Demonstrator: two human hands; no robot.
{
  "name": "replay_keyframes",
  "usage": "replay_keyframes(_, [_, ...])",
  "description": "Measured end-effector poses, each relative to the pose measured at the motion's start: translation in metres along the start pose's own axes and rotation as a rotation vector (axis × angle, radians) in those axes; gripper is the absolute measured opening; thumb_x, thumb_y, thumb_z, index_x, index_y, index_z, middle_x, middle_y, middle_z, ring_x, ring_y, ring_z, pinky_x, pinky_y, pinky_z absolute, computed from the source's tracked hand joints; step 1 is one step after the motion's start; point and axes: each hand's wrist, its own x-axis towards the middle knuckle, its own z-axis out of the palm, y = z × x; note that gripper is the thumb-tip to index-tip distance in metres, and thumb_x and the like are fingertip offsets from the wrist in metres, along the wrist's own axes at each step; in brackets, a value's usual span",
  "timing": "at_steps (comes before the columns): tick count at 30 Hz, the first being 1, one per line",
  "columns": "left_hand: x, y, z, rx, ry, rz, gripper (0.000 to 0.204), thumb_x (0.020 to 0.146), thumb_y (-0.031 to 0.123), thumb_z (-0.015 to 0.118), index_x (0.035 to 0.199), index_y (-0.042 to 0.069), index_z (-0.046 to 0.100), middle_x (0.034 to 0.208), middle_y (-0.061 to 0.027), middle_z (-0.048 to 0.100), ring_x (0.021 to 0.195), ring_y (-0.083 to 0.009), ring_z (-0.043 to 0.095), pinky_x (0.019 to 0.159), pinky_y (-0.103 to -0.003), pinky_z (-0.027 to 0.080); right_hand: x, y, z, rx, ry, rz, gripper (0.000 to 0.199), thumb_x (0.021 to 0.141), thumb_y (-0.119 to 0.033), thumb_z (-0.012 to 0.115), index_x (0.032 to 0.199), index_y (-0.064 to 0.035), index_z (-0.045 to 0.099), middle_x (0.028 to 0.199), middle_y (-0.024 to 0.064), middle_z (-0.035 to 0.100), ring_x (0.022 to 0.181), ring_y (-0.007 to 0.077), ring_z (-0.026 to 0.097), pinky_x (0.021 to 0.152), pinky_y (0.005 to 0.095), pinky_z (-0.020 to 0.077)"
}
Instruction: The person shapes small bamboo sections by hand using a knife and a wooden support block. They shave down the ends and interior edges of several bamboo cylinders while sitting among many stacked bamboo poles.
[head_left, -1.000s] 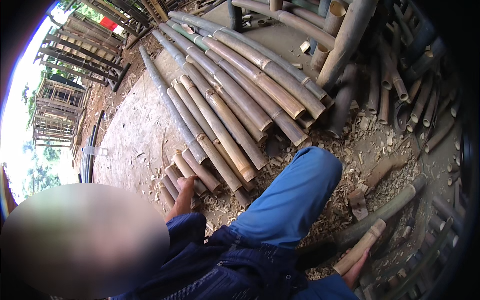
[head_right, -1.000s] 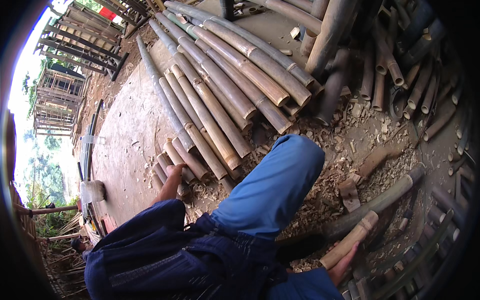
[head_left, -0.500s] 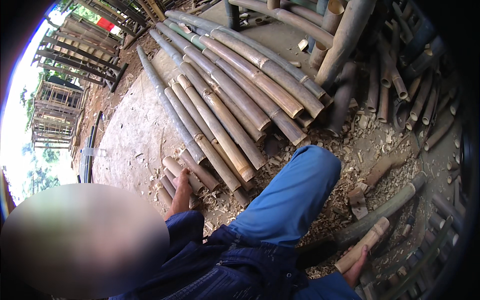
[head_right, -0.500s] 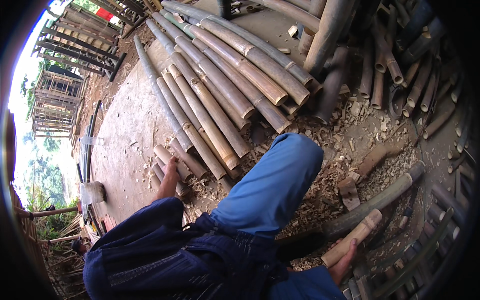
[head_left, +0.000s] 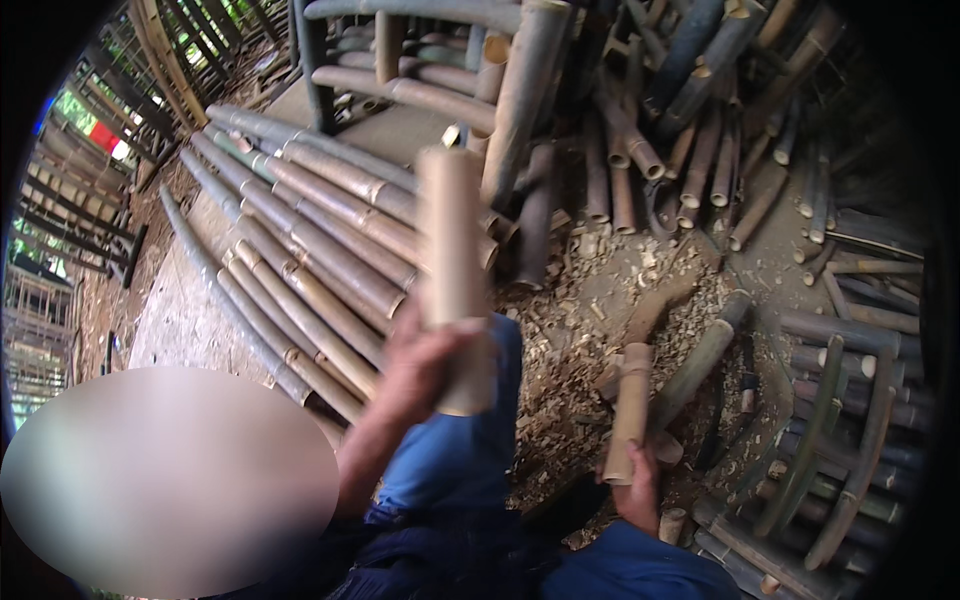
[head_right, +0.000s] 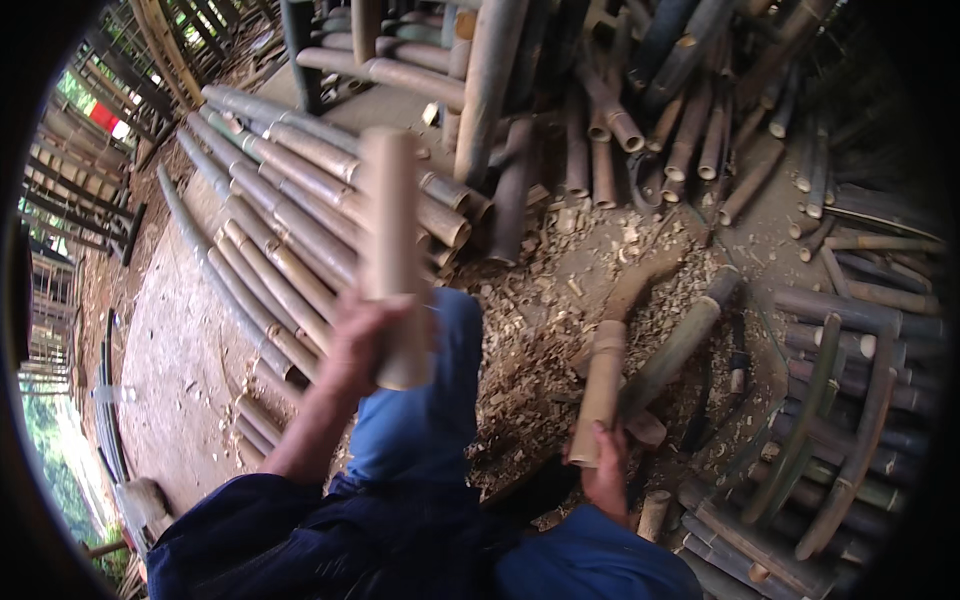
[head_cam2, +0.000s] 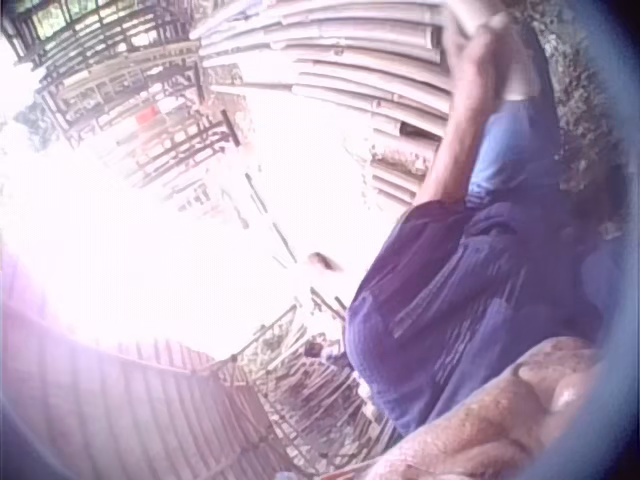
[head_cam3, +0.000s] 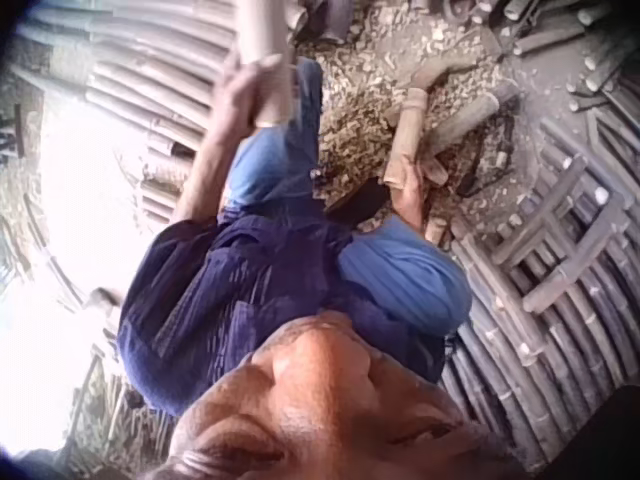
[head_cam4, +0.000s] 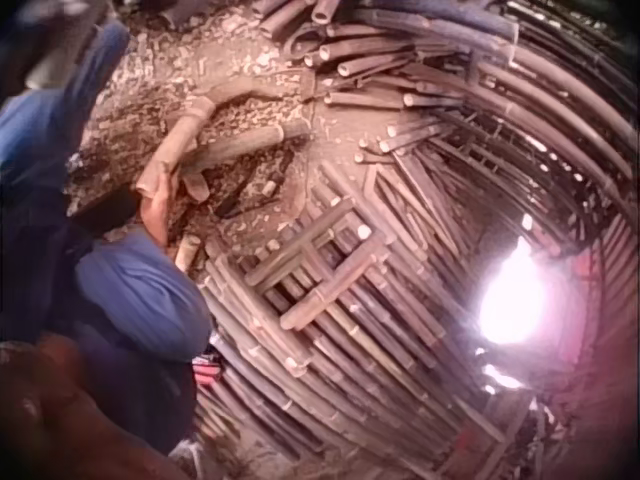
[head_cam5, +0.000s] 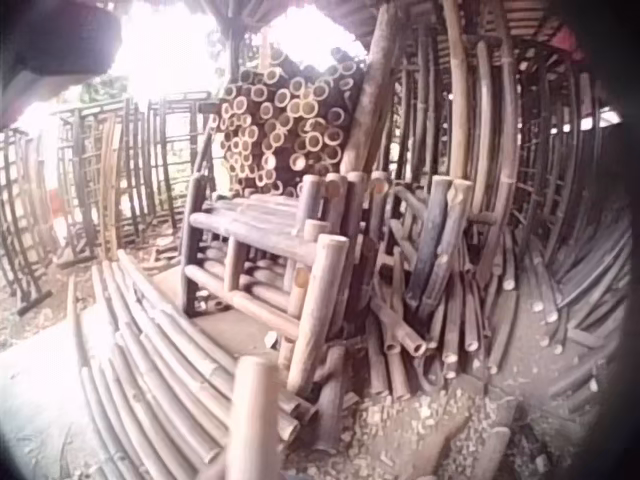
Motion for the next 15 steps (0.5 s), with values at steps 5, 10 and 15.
replay_keyframes(5, [0.087,-0.123,0.066,0.023,0.126,-0.45,0.05,0.093,0.028,0.078,0.125,-0.001,0.053,0.098,-0.0127,0.065,0.077,-0.0221,0.067,0.063,-0.04,0.059,0.002,0.034,0.02,0.131,0.013,0.09,0.044,0.098,-0.036,0.059,0.127,-0.0038,0.053,0.095,0.0144,0.066,0.068,0.028,0.069,0.058,0.0415,0.0558])
replay_keyframes(10, [0.207,-0.184,0.027,0.491,0.261,0.005,0.082,0.084,0.026,0.083,0.145,-0.006,0.038,0.121,-0.0234,0.062,0.101,-0.0331,0.066,0.083,-0.045,0.057,-0.002,0.061,0.021,0.135,0.014,0.115,0.064,0.093,-0.031,0.068,0.148,-0.0044,0.048,0.123,0.0093,0.062,0.11,0.0217,0.063,0.093,0.0357,0.0508])
replay_keyframes(15, [0.192,-0.196,0.066,0.674,0.139,-0.001,0.098,0.085,0.036,0.08,0.155,-0.007,0.027,0.138,-0.0328,0.052,0.125,-0.0404,0.057,0.107,-0.045,0.05,-0.016,0.05,0.004,-0.039,0.105,-0.059,0.075,0.098,-0.03,0.066,0.16,-0.0048,0.034,0.148,0.0133,0.05,0.131,0.0251,0.053,0.11,0.0381,0.042])
